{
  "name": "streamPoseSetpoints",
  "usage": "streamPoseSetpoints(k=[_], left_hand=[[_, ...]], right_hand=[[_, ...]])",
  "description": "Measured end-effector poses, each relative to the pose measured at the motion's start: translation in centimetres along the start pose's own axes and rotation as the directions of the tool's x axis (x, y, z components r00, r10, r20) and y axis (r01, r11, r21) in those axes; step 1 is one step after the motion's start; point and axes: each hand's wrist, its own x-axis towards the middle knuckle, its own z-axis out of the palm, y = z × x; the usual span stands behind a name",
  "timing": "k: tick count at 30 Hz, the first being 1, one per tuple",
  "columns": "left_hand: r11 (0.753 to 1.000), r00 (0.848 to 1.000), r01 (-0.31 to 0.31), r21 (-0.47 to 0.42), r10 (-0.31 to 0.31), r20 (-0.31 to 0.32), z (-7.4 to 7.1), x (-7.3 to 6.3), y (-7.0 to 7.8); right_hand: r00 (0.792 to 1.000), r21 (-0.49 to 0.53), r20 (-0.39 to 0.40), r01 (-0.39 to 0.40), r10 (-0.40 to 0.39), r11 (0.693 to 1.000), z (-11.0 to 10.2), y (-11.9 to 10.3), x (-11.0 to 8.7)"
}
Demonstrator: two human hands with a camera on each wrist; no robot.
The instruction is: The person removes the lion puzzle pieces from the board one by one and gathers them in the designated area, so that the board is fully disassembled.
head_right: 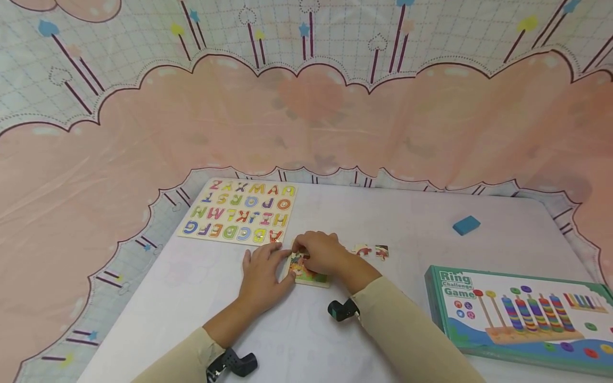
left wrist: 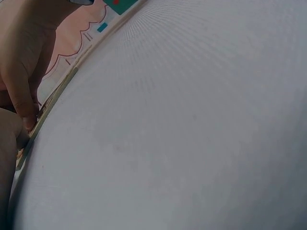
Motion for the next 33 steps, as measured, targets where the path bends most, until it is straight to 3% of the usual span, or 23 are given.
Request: streamPoseSetpoints(k=[16, 27, 33], left_hand=[[1.000, 1.000, -0.007, 0.002, 0.007, -0.014, -0.2, -0.1, 0.1], [0.999, 0.998, -0.031, 0.012, 0.031, -0.057, 0.0, 0.1, 0.2], [1.000, 1.000, -0.015, 0.006, 0.016, -0.027, -0.1, -0.1, 0.2]], right_hand=[[0.997, 0.012, -0.017, 0.069, -0.069, 0.998, 0.4, 0.3, -0.4], [0.996, 0.196, -0.079, 0.057, -0.042, 0.979, -0.6, 0.6, -1.2], [1.000, 0.268, -0.021, 0.026, -0.021, 0.963, -1.4, 0.6, -2.1]])
